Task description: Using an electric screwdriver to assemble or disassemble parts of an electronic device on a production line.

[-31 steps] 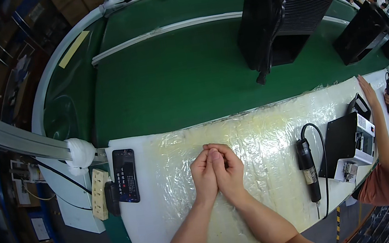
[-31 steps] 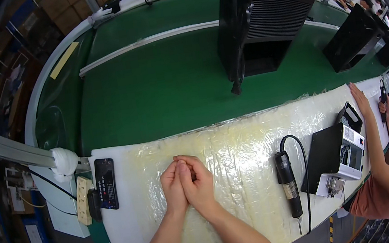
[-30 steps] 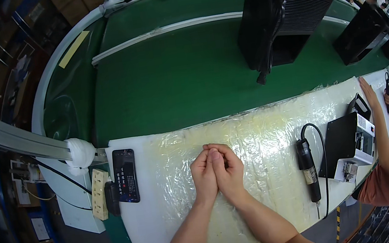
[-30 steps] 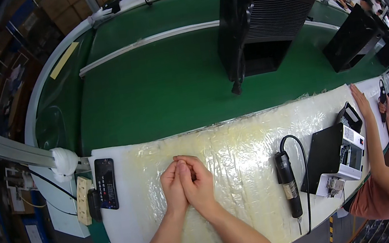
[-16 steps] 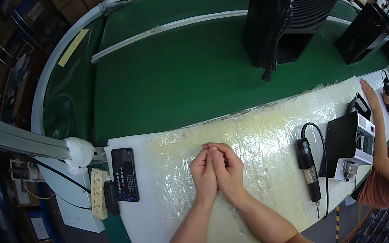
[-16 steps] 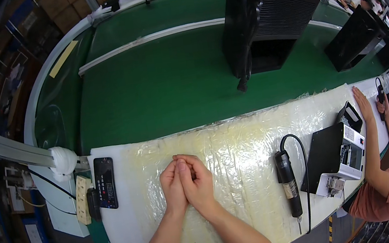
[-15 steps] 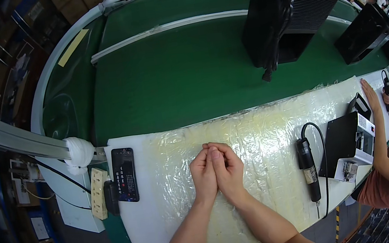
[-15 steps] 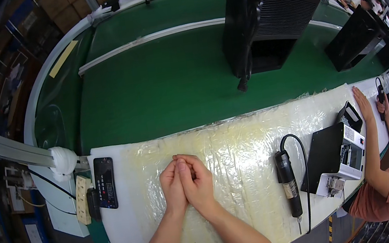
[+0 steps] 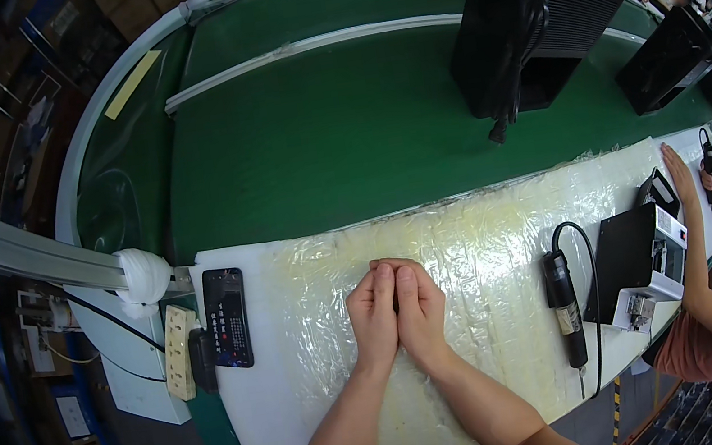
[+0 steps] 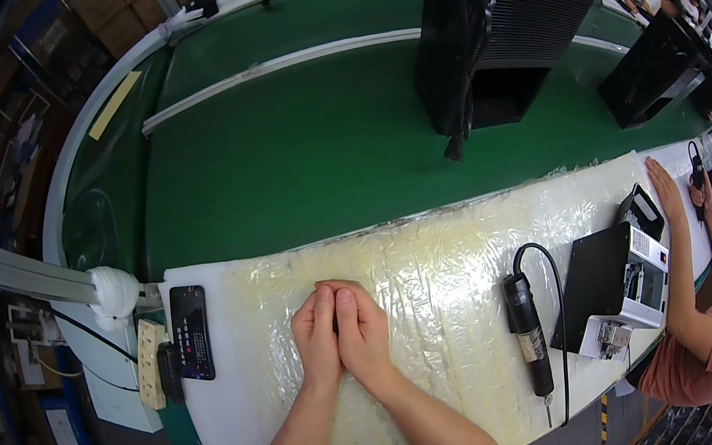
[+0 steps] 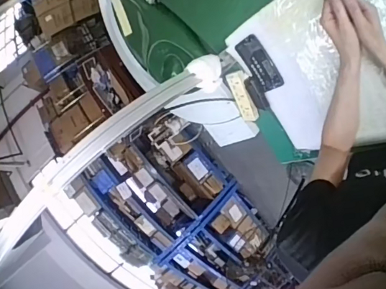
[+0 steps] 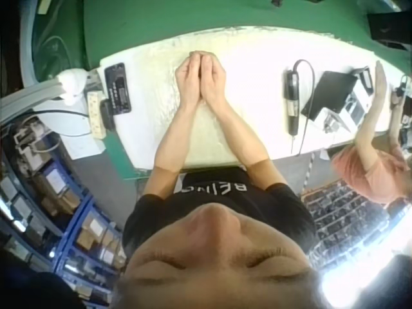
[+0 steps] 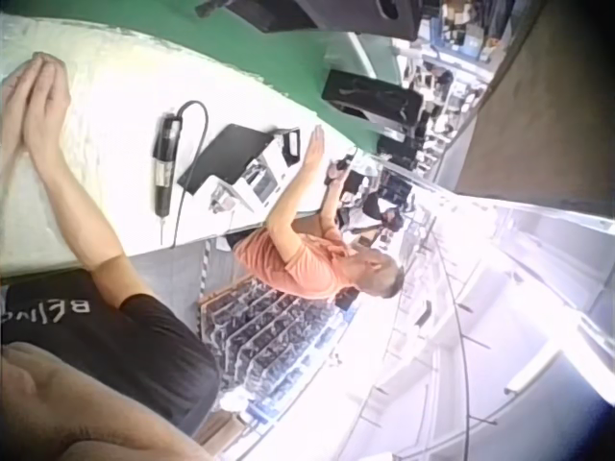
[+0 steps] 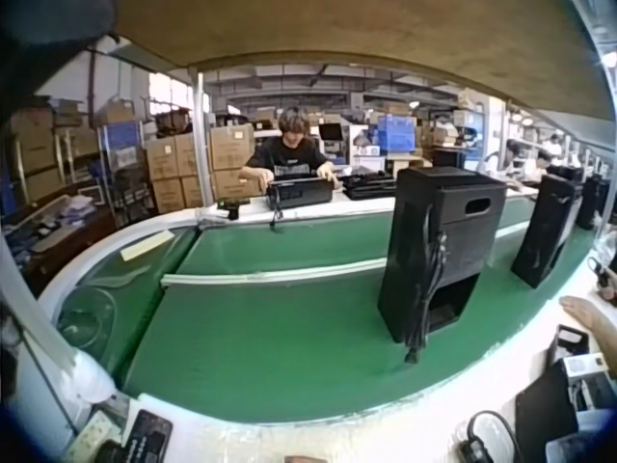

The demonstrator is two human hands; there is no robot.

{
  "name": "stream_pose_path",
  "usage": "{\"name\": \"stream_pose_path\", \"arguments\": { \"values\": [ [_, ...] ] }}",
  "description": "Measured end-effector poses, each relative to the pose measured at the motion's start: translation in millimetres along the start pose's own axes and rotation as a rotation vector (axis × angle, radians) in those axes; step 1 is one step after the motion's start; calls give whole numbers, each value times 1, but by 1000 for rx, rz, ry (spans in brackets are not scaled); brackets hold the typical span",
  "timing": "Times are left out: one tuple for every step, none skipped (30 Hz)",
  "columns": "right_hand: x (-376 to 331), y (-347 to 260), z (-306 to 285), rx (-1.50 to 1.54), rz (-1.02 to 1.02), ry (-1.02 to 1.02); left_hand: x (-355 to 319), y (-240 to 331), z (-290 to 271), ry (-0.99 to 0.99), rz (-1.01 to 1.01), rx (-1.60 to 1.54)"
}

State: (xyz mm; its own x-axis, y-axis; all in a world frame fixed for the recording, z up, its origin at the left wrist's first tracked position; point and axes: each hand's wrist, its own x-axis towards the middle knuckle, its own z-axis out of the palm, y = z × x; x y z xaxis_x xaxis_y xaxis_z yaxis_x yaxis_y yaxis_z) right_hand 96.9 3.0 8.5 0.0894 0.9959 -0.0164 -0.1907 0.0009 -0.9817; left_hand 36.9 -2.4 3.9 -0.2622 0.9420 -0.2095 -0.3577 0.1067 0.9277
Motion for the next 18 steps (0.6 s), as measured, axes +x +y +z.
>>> {"name": "stream_pose_path", "arguments": {
  "values": [
    [0,0,0,-2,-1,-4,0,-1,-1,-2,0,2],
    [0,0,0,-5,-2,-7,0,-1,-1,-5,0,4],
    [0,0,0,-5,-2,-7,0,-1,-1,-5,0,4],
    [0,1,0,-7,-2,-8,0,-1,-1,-6,-4,6],
    [0,1,0,-9,-2,-9,0,-1,-1,-8,-8,9],
    [0,1,0,-9,-1,-9,0,-1,-2,-7,-8,9],
    [0,1,0,-5,5,-10,0,-1,-2,-10,-6,10],
    [0,0,0,-2,11,-11,0,-2,-2,-13,-5,10],
    [0,0,0,-2,11,-11,0,-2,-2,-12,-5,10],
    [0,0,0,1,7,-9,0,-2,-2,-12,-1,7],
    [0,0,1,3,2,-8,0,-1,-2,-11,2,3],
    [0,0,0,3,2,-7,0,-1,-1,-12,2,2],
    [0,-1,0,2,3,-5,0,0,-1,-14,2,5],
    [0,-1,0,1,4,-3,0,0,0,-17,2,8],
    [0,0,0,1,4,-3,0,0,-1,-17,2,8],
    [0,0,0,3,7,-4,0,-1,-1,-16,0,7],
    [0,0,0,6,11,-5,0,-1,-2,-16,-1,6],
    [1,0,0,6,11,-5,0,-1,-1,-16,-2,6]
  ]
}}
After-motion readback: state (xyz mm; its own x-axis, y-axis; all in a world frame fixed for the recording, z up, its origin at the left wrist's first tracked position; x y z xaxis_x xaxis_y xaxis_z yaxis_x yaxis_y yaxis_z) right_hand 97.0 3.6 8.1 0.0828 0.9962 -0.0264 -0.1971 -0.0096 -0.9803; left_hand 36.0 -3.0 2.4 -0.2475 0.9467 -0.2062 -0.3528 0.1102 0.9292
